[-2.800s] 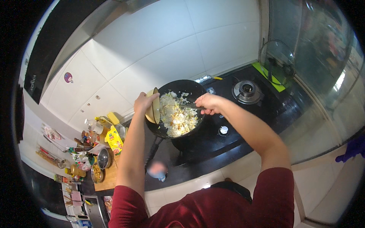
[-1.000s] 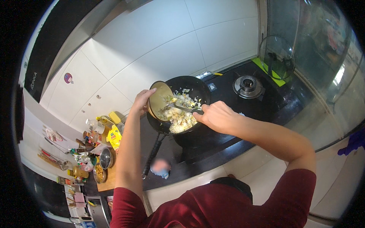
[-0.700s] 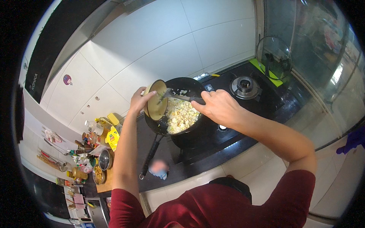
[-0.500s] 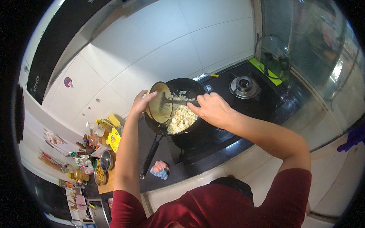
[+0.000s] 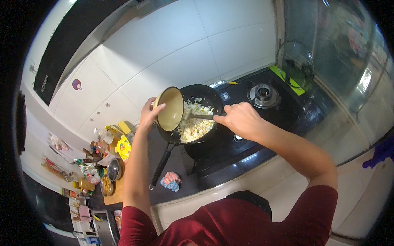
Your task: The person cooks fried rice in a wok on a gas stove. They add seasoning from a yellow packet and pour a liquid from a bowl into the wok, stirring the mixture continuously with a spatula.
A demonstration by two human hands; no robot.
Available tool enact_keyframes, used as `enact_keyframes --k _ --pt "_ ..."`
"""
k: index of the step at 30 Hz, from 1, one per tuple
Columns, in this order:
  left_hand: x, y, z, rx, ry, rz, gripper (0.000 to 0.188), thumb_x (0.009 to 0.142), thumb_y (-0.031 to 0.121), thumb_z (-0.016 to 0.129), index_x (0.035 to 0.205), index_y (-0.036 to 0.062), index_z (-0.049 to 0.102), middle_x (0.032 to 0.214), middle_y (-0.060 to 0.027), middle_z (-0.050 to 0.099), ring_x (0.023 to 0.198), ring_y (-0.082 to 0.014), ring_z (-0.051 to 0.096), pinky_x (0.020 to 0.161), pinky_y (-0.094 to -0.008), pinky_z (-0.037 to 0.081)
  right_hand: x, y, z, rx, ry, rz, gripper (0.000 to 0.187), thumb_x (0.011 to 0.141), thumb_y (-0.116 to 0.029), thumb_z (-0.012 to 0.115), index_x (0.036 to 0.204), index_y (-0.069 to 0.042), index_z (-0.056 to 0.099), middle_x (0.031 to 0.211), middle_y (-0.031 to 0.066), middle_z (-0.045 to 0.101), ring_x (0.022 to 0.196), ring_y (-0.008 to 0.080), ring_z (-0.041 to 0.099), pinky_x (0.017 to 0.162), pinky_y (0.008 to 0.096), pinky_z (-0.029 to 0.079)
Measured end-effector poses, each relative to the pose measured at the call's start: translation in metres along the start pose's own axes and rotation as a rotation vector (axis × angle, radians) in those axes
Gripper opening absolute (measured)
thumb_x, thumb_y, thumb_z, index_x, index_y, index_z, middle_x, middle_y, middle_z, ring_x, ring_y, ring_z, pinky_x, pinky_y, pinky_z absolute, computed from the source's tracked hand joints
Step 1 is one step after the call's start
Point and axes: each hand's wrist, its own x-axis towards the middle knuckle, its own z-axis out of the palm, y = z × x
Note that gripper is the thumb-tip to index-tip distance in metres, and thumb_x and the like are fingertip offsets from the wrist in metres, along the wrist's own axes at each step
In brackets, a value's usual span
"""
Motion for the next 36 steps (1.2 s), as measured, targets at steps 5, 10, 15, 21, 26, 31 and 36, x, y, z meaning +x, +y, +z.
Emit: enact_keyframes --k 5,10,15,21,26,31,36 --pt "-0.010 -0.011 -0.013 -0.085 0.023 -0.039 0.067 0.083 0.034 0.075 0.133 -0.0014 0.048 0.098 -0.0153 0.066 0.085 -0.0200 0.066 0.071 -0.0325 0.053 0.002 -0.008 -0.011 0.004 0.163 0.029 0.044 0.077 -0.008 0.062 0.119 -0.021 0.067 0.075 0.0069 0.053 0.068 0.0225 0.061 0.056 0.0346 0.048" --pt "-0.023 -0.008 -0.001 -0.348 0.047 -0.186 0.068 0.086 0.043 0.069 0.136 0.0029 0.046 0.110 -0.0130 0.063 0.092 -0.0183 0.064 0.072 -0.0307 0.052 0.014 -0.022 0.002 -0.021 0.333 0.059 0.048 0.077 -0.006 0.062 0.121 -0.023 0.066 0.081 0.0059 0.052 0.070 0.0212 0.059 0.060 0.0340 0.047" --pt "-0.028 -0.036 -0.020 -0.377 0.032 -0.110 0.059 0.089 0.045 0.064 0.133 0.0077 0.050 0.111 -0.0065 0.061 0.093 -0.0151 0.062 0.073 -0.0289 0.051 0.001 -0.012 -0.018 0.005 0.100 -0.006 0.037 0.080 -0.012 0.060 0.115 -0.021 0.067 0.074 0.0055 0.052 0.069 0.0223 0.059 0.060 0.0350 0.048" --pt "-0.034 -0.048 -0.026 -0.457 0.040 -0.183 0.057 0.090 0.050 0.061 0.130 0.0108 0.052 0.116 -0.0061 0.061 0.099 -0.0172 0.061 0.077 -0.0339 0.052 0.008 -0.018 -0.041 -0.060 0.278 -0.033 0.037 0.078 -0.011 0.062 0.114 -0.019 0.066 0.077 0.0052 0.052 0.072 0.0208 0.057 0.062 0.0332 0.045" --pt "-0.034 -0.037 -0.011 -0.624 -0.015 -0.257 0.057 0.090 0.052 0.059 0.130 0.0117 0.052 0.115 -0.0052 0.061 0.102 -0.0177 0.061 0.079 -0.0354 0.051 0.017 -0.025 -0.025 -0.029 0.317 -0.018 0.044 0.077 -0.009 0.062 0.118 -0.021 0.065 0.079 0.0049 0.050 0.073 0.0204 0.056 0.061 0.0332 0.045" --pt "-0.039 -0.039 -0.024 -0.516 0.006 -0.070 0.055 0.090 0.040 0.064 0.133 0.0090 0.051 0.120 -0.0064 0.060 0.107 -0.0178 0.059 0.082 -0.0338 0.050 0.003 -0.008 -0.039 0.001 0.069 -0.037 0.040 0.079 -0.008 0.061 0.116 -0.023 0.067 0.074 0.0057 0.052 0.072 0.0230 0.060 0.060 0.0354 0.046" --pt "-0.039 -0.038 -0.019 -0.453 -0.008 0.039 0.060 0.087 0.028 0.068 0.139 0.0046 0.047 0.125 -0.0101 0.059 0.115 -0.0197 0.056 0.095 -0.0339 0.046 0.007 -0.009 -0.041 0.089 0.138 0.038 0.040 0.080 -0.008 0.061 0.116 -0.025 0.068 0.076 0.0069 0.055 0.077 0.0239 0.062 0.063 0.0377 0.048"
